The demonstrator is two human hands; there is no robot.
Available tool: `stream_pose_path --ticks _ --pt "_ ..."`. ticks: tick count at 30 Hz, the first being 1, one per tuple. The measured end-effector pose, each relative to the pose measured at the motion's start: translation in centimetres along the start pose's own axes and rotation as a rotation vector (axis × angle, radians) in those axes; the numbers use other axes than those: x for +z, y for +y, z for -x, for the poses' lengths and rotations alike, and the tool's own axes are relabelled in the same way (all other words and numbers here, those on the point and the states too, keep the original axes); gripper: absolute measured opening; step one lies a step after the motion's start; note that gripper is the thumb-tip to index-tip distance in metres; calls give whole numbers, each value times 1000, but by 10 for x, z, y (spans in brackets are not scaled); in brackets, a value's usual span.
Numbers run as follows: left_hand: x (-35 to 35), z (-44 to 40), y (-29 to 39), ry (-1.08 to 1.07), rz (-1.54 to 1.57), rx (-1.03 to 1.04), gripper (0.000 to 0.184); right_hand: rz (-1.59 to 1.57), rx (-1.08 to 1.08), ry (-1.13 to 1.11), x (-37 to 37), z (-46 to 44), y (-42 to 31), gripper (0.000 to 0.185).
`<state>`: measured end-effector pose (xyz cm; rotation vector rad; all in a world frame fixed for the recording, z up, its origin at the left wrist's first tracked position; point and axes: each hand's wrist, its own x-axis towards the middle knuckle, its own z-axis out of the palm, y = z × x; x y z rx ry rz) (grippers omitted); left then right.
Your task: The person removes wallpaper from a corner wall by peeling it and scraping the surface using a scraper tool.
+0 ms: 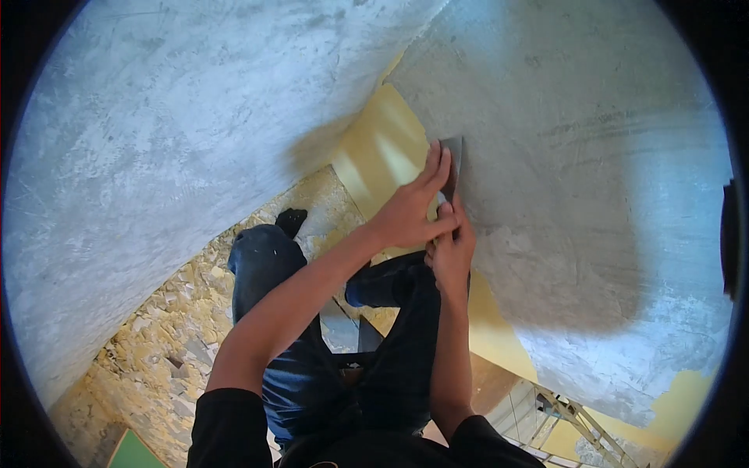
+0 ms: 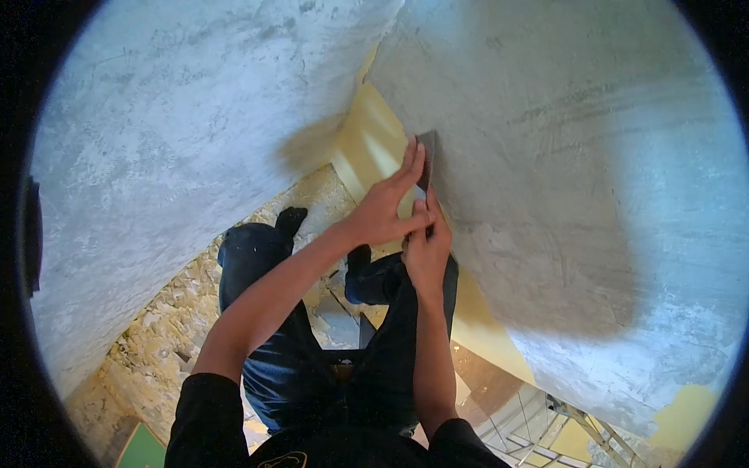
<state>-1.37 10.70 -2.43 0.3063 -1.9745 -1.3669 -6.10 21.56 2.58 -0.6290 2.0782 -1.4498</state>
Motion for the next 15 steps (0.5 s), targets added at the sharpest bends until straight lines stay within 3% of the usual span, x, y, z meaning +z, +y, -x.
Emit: stream_pose_path --ticks 3,5,8,11,13,15 --pt "3 1 -3 12 -126 14 95 11 -19 -8 7 -18 4 45" --pt "-3 -4 -1 3 51 -107 96 32 -26 -4 6 -14 9 45" --pt "-2 3 -1 -47 -66 -14 97 -2 -81 2 9 -4 7 45" --pt "-3 -2 -3 -27 -43 -41 97 17 33 48 8 -10 4 43" --pt "-4 -6 -5 0 23 -94 96 106 -94 -6 11 -31 17 42" --pt "-8 -9 -5 46 33 -119 97 77 -87 0 12 -23 14 42"
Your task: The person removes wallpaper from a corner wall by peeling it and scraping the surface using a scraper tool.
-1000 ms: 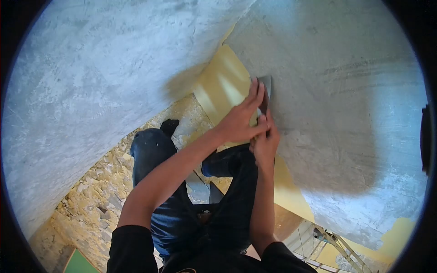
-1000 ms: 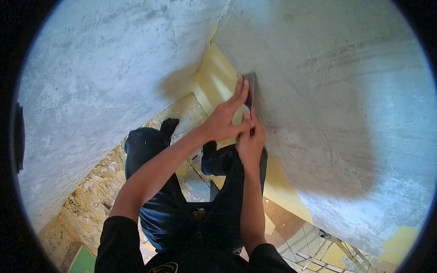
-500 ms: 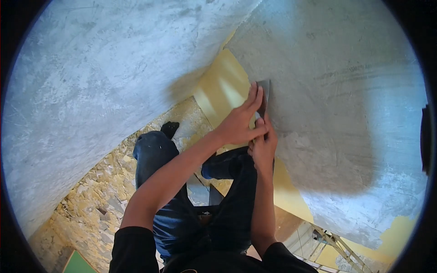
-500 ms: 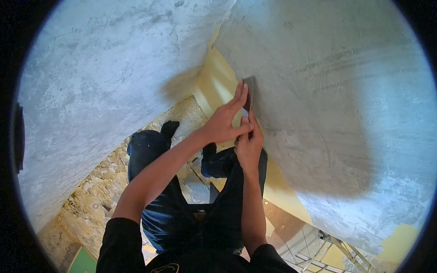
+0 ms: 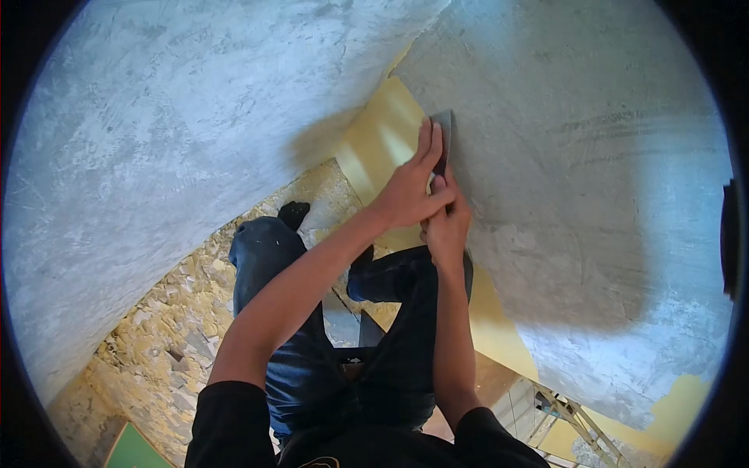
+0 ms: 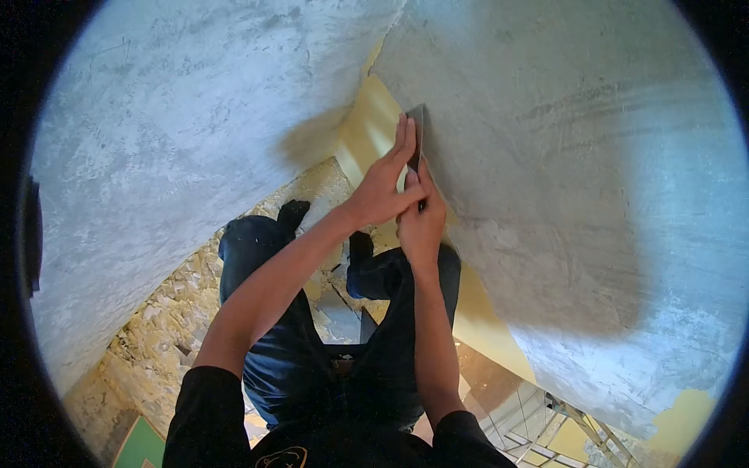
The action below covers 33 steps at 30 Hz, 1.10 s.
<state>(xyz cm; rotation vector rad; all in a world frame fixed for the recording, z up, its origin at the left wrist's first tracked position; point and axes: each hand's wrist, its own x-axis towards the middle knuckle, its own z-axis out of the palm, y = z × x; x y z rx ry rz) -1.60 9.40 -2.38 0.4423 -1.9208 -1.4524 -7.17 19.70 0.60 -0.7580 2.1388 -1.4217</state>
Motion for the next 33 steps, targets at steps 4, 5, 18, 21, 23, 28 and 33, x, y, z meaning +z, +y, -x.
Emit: stream_pose_path --ticks 4,5,18,21,23,28,33 --pt "-3 3 3 -98 -113 73 97 -14 -24 0 -4 5 -1 42" --pt "-2 -1 0 -58 -70 68 98 -62 20 -6 -4 7 -3 43" --pt "0 5 -1 -28 -96 126 98 -60 41 -1 0 9 -6 45" --pt "0 3 -1 -51 -130 142 99 -75 30 25 -2 8 -2 45" --pt "-4 0 3 -54 -42 50 98 46 -13 16 -1 -10 20 44" --pt "-6 1 4 -74 -29 73 98 -10 -37 28 0 13 -9 43" --pt "-9 -5 -4 -5 6 17 96 132 -154 27 7 -13 26 42"
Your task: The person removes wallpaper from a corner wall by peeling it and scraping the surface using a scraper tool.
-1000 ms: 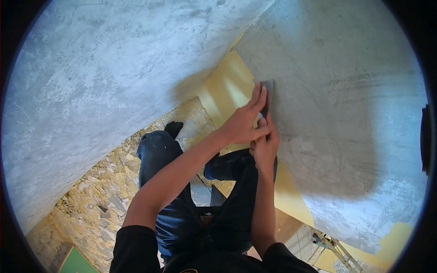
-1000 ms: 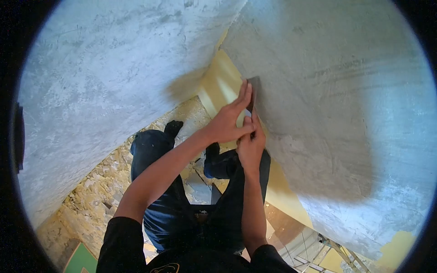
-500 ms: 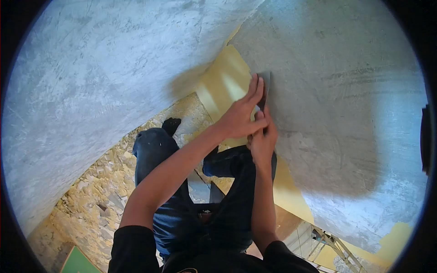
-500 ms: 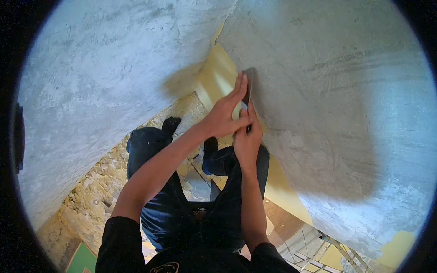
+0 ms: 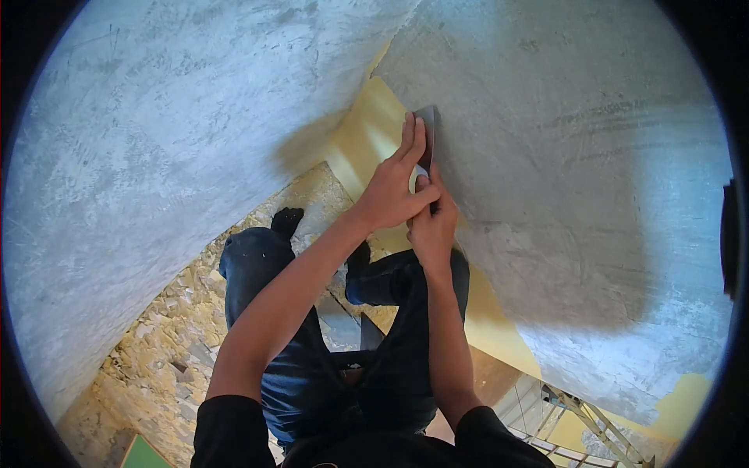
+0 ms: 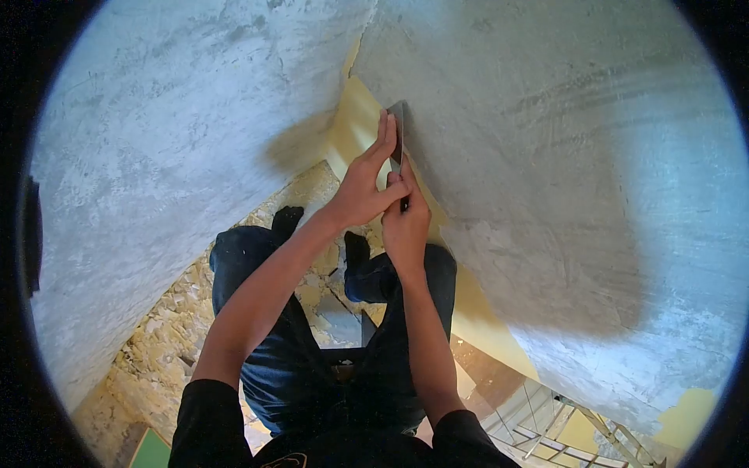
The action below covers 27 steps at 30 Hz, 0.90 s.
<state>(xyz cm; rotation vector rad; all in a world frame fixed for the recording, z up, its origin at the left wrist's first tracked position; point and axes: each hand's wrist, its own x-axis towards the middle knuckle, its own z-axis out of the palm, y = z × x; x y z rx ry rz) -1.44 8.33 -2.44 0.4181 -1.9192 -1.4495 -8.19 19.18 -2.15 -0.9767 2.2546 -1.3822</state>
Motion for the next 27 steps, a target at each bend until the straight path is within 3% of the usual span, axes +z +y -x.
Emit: stream_pose_path --ticks 3,5,6,12,14,18,21,25,27 --pt "3 6 6 -29 -53 50 94 19 -106 8 -4 6 -4 42" --pt "1 -2 12 -2 -69 3 93 -129 162 -7 -8 9 -28 42" --pt "3 0 15 11 -71 -60 92 -126 171 -10 -6 3 -26 42" --pt "7 9 18 51 -21 -12 86 -103 6 -30 -4 -1 -25 41" --pt "9 13 19 44 -33 22 83 -235 170 -50 -13 9 -32 41" --pt "7 14 21 -7 -9 -7 78 -244 238 -58 -17 11 -28 41" --pt "6 10 17 4 -78 73 78 -253 170 -59 -14 5 -26 41" --pt "6 7 16 16 -23 13 78 -197 170 -67 -13 4 -20 42" --pt "8 12 17 41 -58 108 78 -206 114 -60 -12 7 -25 42"
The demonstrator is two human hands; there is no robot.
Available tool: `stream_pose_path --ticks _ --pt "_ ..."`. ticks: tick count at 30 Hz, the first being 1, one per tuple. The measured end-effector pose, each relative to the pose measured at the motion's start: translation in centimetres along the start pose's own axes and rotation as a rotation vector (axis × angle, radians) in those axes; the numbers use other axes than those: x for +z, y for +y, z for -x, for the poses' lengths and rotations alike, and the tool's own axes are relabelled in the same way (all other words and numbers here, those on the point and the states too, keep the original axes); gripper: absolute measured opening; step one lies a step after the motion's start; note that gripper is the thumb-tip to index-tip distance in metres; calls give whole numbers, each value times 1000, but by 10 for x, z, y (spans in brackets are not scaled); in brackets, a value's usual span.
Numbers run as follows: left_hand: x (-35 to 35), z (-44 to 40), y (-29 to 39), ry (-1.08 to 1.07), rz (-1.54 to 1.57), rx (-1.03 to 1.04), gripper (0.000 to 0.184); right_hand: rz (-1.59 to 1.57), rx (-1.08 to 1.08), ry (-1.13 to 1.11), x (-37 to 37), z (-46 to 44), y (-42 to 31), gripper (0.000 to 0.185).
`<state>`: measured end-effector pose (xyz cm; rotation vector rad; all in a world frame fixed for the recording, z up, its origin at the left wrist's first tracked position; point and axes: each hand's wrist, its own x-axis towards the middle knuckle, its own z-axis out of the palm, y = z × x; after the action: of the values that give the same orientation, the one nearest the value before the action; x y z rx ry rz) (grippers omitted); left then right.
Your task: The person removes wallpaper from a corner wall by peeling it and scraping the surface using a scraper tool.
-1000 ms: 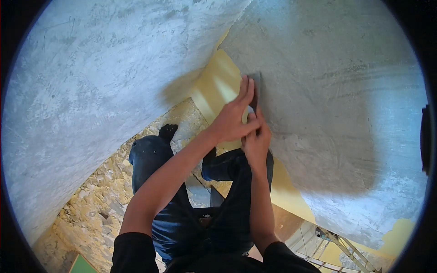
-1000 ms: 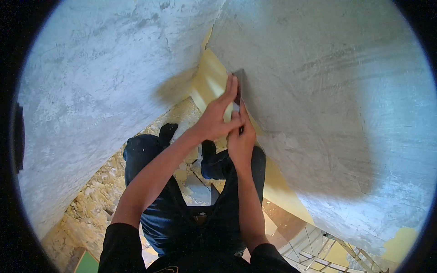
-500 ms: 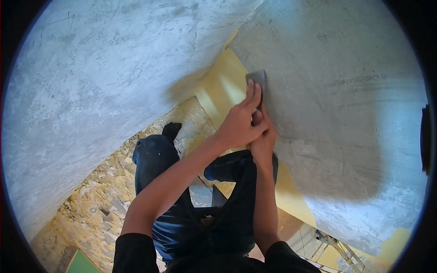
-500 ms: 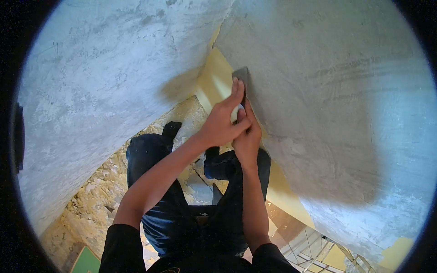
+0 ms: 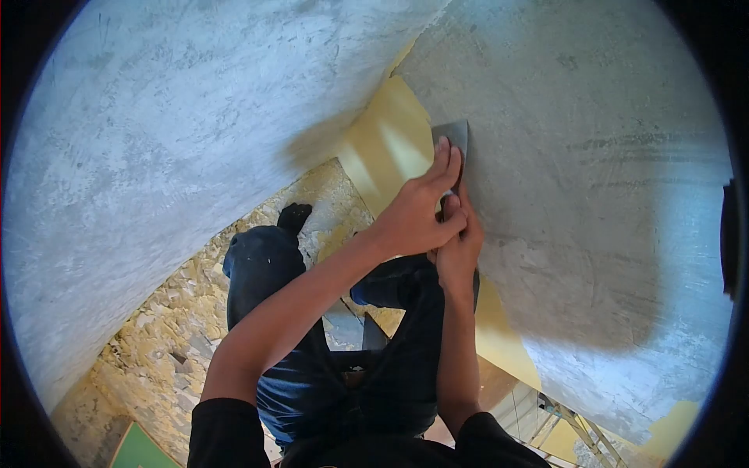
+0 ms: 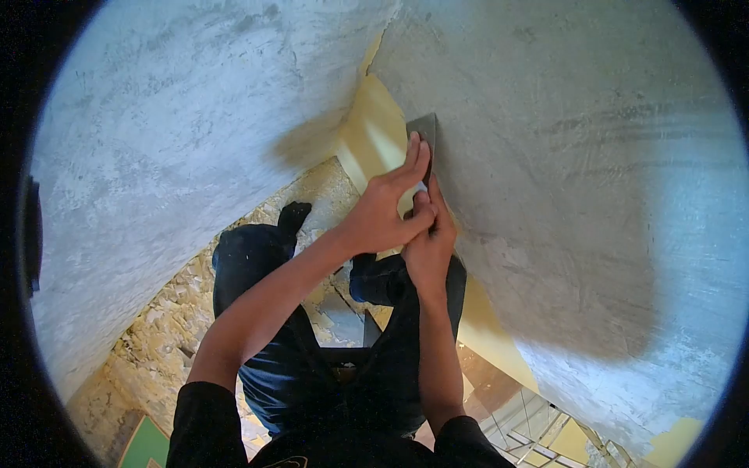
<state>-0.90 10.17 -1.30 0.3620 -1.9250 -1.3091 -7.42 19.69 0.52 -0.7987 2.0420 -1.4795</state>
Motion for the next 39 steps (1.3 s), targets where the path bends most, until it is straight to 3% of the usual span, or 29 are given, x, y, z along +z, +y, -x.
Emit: stream_pose_path --ticks 3,6,8,9,11,15,21,29,31,35,37,39 --pt "3 -1 -7 -1 -23 12 79 -50 91 39 4 -2 -11 40" --pt "1 -7 -7 73 110 -58 79 81 -47 21 10 -6 -8 40" --pt "0 0 -5 44 61 -18 78 28 121 42 14 4 -19 40" --pt "-1 1 -5 12 15 26 78 25 116 41 14 5 -16 40" --pt "-2 -3 -9 13 23 29 78 -18 -119 79 14 4 -6 40" --pt "-11 -10 -8 15 130 -130 80 96 -55 26 18 -9 -2 41" --pt "-10 -10 -11 10 82 -33 78 22 -116 70 18 -8 6 42" --pt "-14 -9 -11 -6 113 -31 78 63 10 51 16 -3 -10 42" --pt "-11 -12 -13 92 96 0 76 107 -48 34 17 -17 -6 41" --pt "-13 -10 -15 61 108 -38 77 126 -73 51 19 -6 3 41" --pt "-16 -7 -13 -52 75 -10 78 92 -55 72 18 -2 -1 41" --pt "-18 -15 -18 10 90 -12 78 73 -15 91 19 -5 -5 41"
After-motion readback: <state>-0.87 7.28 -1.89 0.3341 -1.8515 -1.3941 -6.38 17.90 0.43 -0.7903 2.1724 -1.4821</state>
